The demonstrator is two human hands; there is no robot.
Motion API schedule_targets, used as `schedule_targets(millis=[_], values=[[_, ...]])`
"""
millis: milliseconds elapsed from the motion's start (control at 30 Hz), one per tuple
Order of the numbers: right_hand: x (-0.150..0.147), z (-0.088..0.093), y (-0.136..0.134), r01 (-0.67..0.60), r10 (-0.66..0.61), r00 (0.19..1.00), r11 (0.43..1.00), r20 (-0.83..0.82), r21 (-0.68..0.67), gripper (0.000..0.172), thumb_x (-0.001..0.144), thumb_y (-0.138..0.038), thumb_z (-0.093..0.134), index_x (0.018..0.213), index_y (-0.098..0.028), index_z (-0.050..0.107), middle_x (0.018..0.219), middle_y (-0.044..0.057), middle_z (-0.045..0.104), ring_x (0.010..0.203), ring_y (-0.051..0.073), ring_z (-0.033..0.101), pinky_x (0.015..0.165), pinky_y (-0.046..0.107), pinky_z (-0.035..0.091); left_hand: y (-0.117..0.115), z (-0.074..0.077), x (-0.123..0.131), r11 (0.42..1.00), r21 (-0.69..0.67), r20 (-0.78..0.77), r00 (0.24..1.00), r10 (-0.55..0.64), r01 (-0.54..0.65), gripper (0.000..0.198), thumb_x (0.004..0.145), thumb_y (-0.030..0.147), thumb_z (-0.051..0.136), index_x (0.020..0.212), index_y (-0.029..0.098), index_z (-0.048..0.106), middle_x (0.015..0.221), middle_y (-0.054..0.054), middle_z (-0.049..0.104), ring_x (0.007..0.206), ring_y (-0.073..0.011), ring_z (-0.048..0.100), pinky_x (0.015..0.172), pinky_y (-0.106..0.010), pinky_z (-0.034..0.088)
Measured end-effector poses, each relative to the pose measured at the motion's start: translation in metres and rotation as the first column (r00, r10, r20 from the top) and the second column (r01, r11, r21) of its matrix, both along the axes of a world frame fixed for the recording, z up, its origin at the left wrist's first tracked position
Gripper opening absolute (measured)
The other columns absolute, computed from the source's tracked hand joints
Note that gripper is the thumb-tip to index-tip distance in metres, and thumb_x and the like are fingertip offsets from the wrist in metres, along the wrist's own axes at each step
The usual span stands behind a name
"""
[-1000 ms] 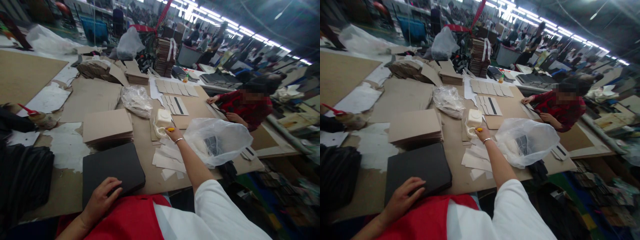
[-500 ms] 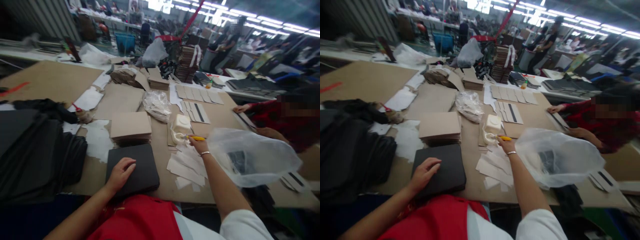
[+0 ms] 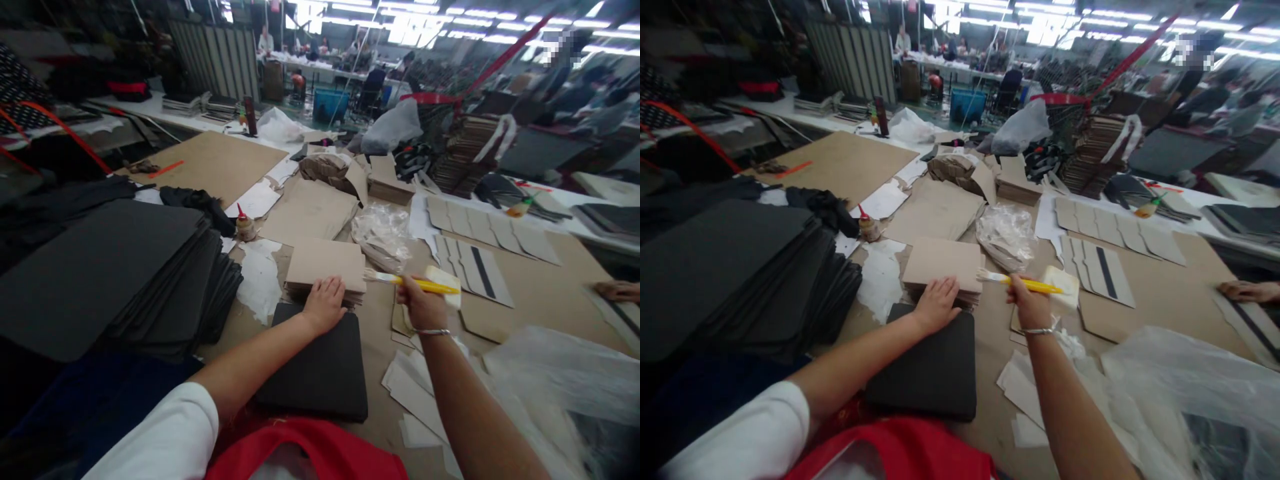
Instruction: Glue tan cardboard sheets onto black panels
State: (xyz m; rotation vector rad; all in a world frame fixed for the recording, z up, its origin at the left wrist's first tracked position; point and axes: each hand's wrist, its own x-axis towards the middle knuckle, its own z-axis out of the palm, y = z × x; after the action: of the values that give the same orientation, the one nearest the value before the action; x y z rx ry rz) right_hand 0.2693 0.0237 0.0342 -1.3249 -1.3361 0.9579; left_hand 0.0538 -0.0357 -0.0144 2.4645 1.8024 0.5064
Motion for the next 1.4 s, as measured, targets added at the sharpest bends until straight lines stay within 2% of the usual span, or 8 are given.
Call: schedule_targets(millis=[100, 200, 300, 467, 600, 867, 1167, 1400], values=[[-0.096, 0.012, 0.014, -0.241, 0.240, 0.971, 0.969, -0.018, -0.063, 0.030, 0.069, -0.044, 0.065, 0.080, -0.017, 0.060, 0.055, 0.000, 0.059, 0.041, 0.010, 0.051, 0.040, 0.023, 0.044, 0.005, -0.008, 0.004, 0.999, -0.047, -0.042, 0.999, 0.019, -0.021, 0.059, 0.081, 0.039, 0.055, 0.131, 0.011, 0.043, 0.138, -0.016, 0.044, 0.129, -0.0293, 0.036, 0.106, -0.048, 0.028], [-0.153, 0.010, 0.028, -0.414, 0.421, 0.906, 0.902, 0.038, -0.118, 0.026, 0.070, -0.041, 0.062, 0.077, -0.016, 0.059, 0.051, -0.003, 0.055, 0.037, 0.007, 0.047, 0.037, 0.018, 0.038, 0.006, -0.011, 0.002, 0.999, -0.038, -0.052, 0.999, 0.014, -0.016, 0.057, 0.080, 0.039, 0.055, 0.128, 0.010, 0.046, 0.136, -0.018, 0.046, 0.129, -0.0307, 0.036, 0.106, -0.048, 0.027], [-0.176, 0.003, 0.049, -0.469, 0.485, 0.866, 0.872, 0.119, -0.143, 0.021, 0.071, -0.037, 0.060, 0.072, -0.015, 0.059, 0.049, -0.004, 0.054, 0.036, 0.006, 0.045, 0.036, 0.017, 0.035, 0.006, -0.012, -0.001, 1.000, -0.027, -0.057, 0.998, -0.007, 0.006, 0.058, 0.080, 0.040, 0.056, 0.128, 0.009, 0.046, 0.133, -0.018, 0.048, 0.128, -0.0302, 0.037, 0.107, -0.047, 0.027], [-0.189, -0.006, 0.095, -0.337, 0.347, 0.924, 0.938, 0.161, -0.084, 0.017, 0.073, -0.033, 0.056, 0.074, -0.016, 0.058, 0.050, -0.004, 0.054, 0.036, 0.006, 0.046, 0.036, 0.016, 0.035, 0.008, -0.012, -0.003, 0.999, -0.029, -0.044, 0.999, -0.021, 0.020, 0.061, 0.082, 0.041, 0.053, 0.132, 0.008, 0.042, 0.138, -0.016, 0.044, 0.129, -0.0272, 0.036, 0.108, -0.045, 0.026], [-0.167, -0.008, 0.116, -0.257, 0.268, 0.939, 0.963, 0.217, -0.078, 0.015, 0.073, -0.031, 0.056, 0.074, -0.016, 0.058, 0.049, -0.004, 0.054, 0.036, 0.006, 0.046, 0.036, 0.016, 0.035, 0.007, -0.008, -0.006, 0.998, -0.032, -0.028, 0.999, -0.046, 0.045, 0.059, 0.081, 0.038, 0.055, 0.132, 0.011, 0.042, 0.139, -0.014, 0.044, 0.128, -0.0266, 0.037, 0.106, -0.044, 0.028], [-0.070, -0.003, 0.116, -0.002, 0.009, 0.947, 1.000, 0.320, -0.022, 0.018, 0.072, -0.034, 0.054, 0.067, -0.017, 0.057, 0.047, -0.004, 0.052, 0.041, 0.007, 0.047, 0.041, 0.016, 0.036, 0.028, 0.009, -0.016, 0.997, -0.046, -0.069, 0.995, -0.069, 0.066, 0.035, 0.080, 0.025, 0.056, 0.114, 0.016, 0.053, 0.135, -0.015, 0.047, 0.112, -0.0270, 0.049, 0.090, -0.042, 0.041], [-0.018, -0.002, 0.014, -0.053, 0.070, 0.953, 0.996, 0.293, -0.066, 0.022, 0.073, -0.040, 0.055, 0.072, -0.018, 0.059, 0.047, -0.005, 0.052, 0.038, 0.008, 0.045, 0.040, 0.020, 0.036, 0.056, 0.027, -0.020, 0.990, -0.122, -0.175, 0.981, -0.090, 0.069, 0.028, 0.075, 0.024, 0.064, 0.100, 0.014, 0.056, 0.103, -0.011, 0.058, 0.101, -0.0250, 0.051, 0.085, -0.034, 0.045], [0.004, 0.010, -0.028, 0.163, -0.164, 0.986, 0.986, -0.027, -0.032, 0.032, 0.070, -0.047, 0.063, 0.078, -0.016, 0.061, 0.051, -0.004, 0.055, 0.039, 0.007, 0.049, 0.038, 0.019, 0.040, 0.073, 0.044, -0.027, 0.942, -0.304, -0.194, 0.958, -0.209, 0.144, 0.034, 0.072, 0.036, 0.067, 0.098, 0.015, 0.061, 0.103, -0.012, 0.060, 0.096, -0.0238, 0.058, 0.082, -0.030, 0.045]])
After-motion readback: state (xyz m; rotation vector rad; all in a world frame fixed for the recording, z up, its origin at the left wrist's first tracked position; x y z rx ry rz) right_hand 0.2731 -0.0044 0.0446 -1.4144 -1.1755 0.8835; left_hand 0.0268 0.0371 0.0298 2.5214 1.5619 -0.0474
